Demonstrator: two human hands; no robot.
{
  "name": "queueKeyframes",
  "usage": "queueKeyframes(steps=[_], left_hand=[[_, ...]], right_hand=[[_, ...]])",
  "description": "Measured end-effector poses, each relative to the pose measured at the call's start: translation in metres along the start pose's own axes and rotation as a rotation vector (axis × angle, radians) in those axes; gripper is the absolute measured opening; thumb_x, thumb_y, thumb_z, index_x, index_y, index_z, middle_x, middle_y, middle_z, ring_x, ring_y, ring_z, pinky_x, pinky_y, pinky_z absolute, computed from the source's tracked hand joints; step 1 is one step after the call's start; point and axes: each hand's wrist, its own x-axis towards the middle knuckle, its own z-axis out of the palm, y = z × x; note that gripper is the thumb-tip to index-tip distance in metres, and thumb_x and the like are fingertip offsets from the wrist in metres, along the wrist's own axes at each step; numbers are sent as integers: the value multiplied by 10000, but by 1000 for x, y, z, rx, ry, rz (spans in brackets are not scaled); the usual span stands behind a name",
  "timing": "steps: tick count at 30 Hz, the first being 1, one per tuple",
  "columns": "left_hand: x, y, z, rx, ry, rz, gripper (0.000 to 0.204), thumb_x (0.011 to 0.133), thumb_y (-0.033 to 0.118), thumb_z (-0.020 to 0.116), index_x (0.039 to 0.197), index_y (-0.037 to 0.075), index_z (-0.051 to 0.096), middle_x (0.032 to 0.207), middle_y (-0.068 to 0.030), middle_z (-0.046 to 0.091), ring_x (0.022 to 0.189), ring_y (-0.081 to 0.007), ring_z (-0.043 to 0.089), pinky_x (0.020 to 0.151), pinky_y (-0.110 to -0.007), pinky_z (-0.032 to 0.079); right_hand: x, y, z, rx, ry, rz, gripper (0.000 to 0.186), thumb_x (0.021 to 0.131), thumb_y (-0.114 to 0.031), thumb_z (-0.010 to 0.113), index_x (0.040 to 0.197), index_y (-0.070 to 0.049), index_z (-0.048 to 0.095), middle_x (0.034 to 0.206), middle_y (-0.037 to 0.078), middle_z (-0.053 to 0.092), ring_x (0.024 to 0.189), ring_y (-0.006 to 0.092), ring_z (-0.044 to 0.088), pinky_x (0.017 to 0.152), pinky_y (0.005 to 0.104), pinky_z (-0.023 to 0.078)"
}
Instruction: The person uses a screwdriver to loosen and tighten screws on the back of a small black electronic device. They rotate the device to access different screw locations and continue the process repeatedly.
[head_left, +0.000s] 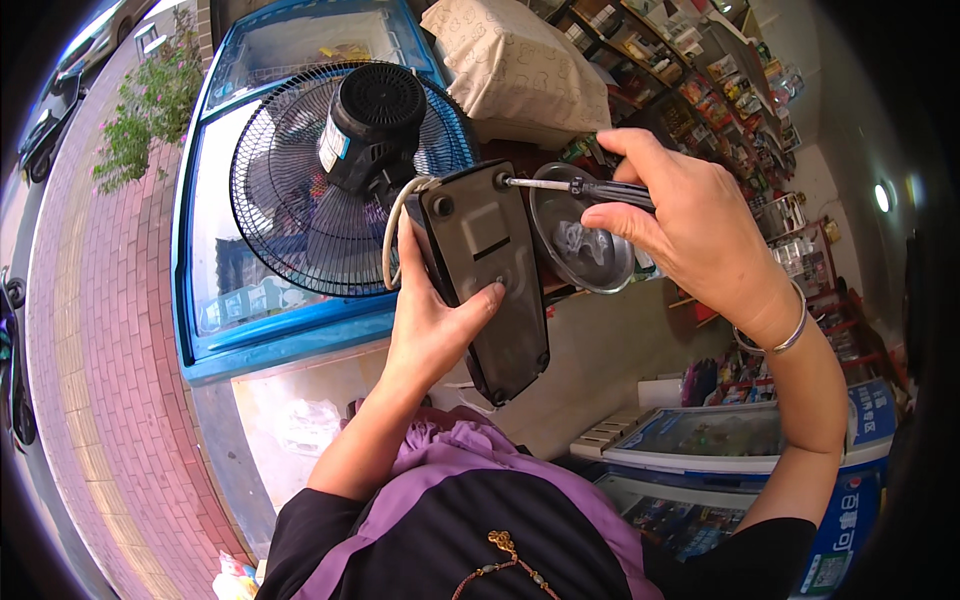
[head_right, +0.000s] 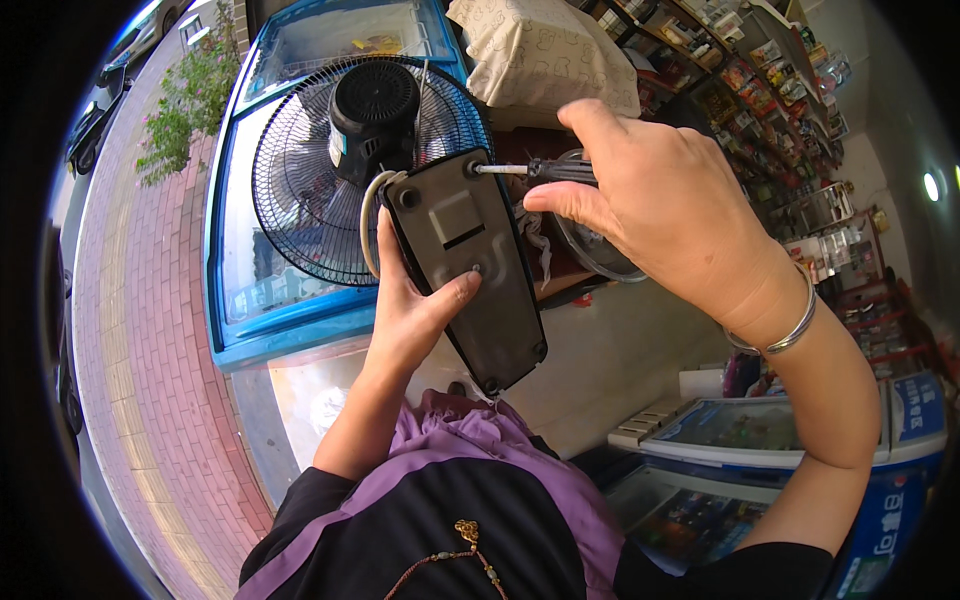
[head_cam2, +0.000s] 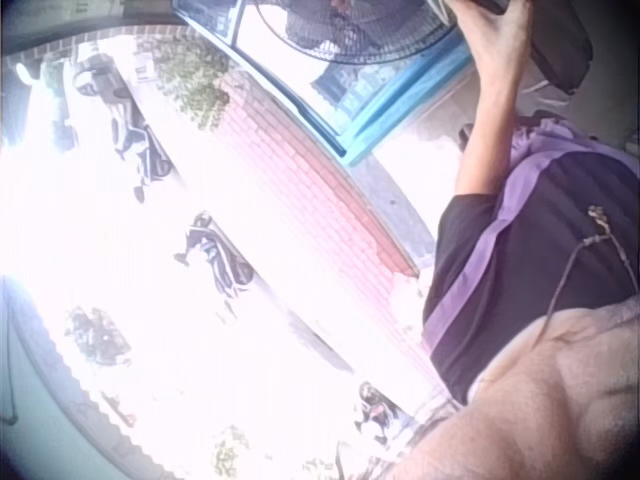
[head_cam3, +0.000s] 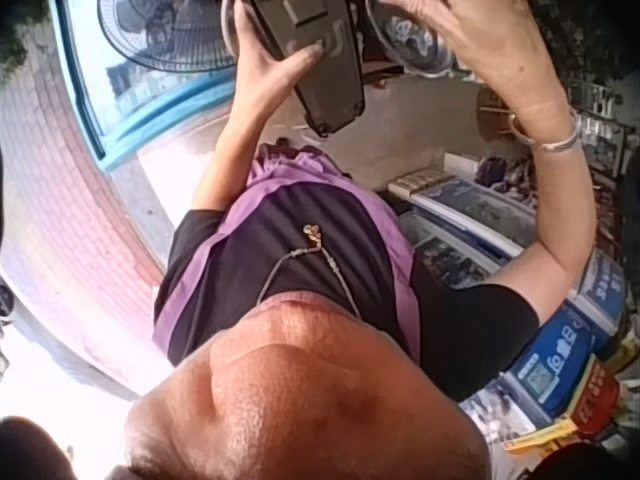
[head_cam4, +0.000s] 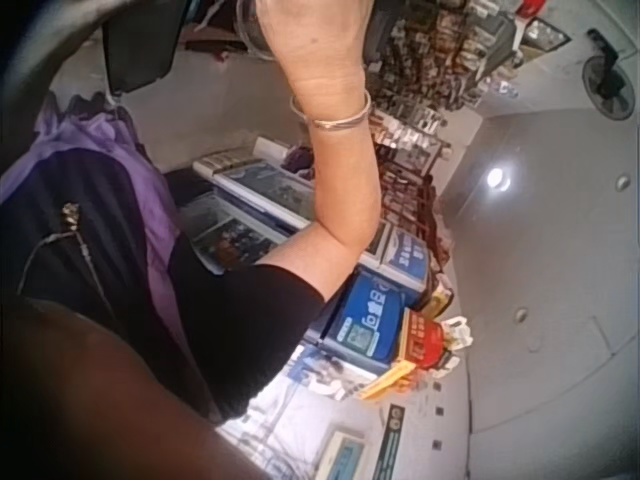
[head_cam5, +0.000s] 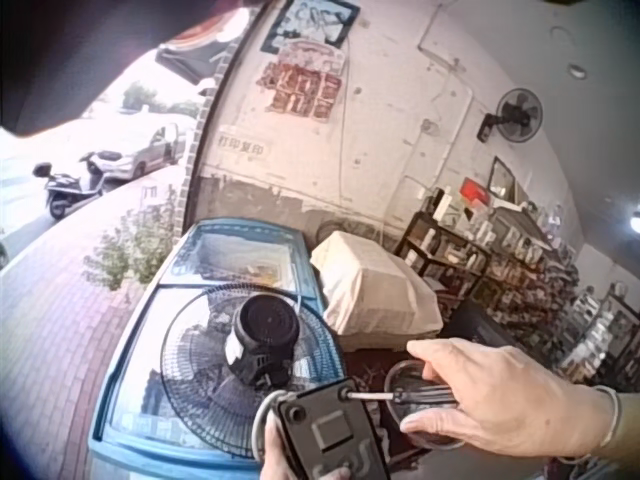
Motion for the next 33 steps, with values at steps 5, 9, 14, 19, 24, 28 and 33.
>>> queueKeyframes(steps=[5, 9, 14, 19, 24, 28, 33], left_hand=[[-1, 3, 1, 49, 3, 9, 1063, 774, 48, 748, 1545, -9, 18, 1416, -231, 447, 1276, -281, 509, 1064, -363, 426], [-1, 4, 1, 15, 1, 9, 1061, 772, 48, 748, 1545, -8, 24, 1414, -226, 452, 1264, -278, 521, 1058, -364, 432], [0, 1, 0, -4, -10, 6, 1047, 769, 48, 747, 1541, -12, 42, 1406, -219, 464, 1258, -276, 528, 1057, -363, 435], [0, 1, 2, 8, 0, -3, 1041, 769, 44, 747, 1539, -12, 48, 1402, -216, 470, 1252, -274, 532, 1058, -364, 434], [0, 3, 1, -23, -3, -6, 1046, 772, 41, 750, 1541, -11, 42, 1414, -218, 457, 1270, -275, 515, 1067, -363, 425], [-1, 0, 0, -3, 2, 7, 1051, 777, 46, 751, 1544, -7, 35, 1417, -221, 453, 1271, -276, 514, 1064, -361, 428], [-2, -1, 0, 18, 2, -7, 1055, 778, 51, 754, 1546, -3, 33, 1409, -223, 461, 1255, -279, 528, 1053, -362, 437]], right_hand=[[-2, -2, 0, -218, -57, -19, 351, 952, -355, 626, 767, -62, 568, 603, 137, 583, 569, 326, 616, 503, 415, 473], [-3, 1, 4, -161, 12, -110, 213, 922, -240, 653, 866, -63, 548, 703, 114, 592, 679, 320, 622, 587, 410, 491], [-1, -1, 1, -153, 48, -247, 175, 843, -101, 652, 967, -71, 533, 853, 87, 548, 806, 285, 595, 669, 385, 495], [0, 0, 12, -249, 159, -319, 172, 798, -53, 635, 948, -75, 554, 823, 72, 483, 761, 224, 574, 638, 353, 489], [-9, 0, 12, -278, 54, -204, 208, 801, -40, 708, 958, -57, 573, 846, 91, 495, 704, 276, 583, 614, 382, 491], [-14, 2, 15, -204, -40, -116, 140, 864, -107, 710, 907, -46, 591, 823, 90, 528, 640, 293, 592, 594, 388, 484], [-4, -3, 7, -142, -68, -92, 175, 884, -180, 691, 869, -66, 559, 831, 79, 592, 648, 291, 616, 572, 382, 500]])
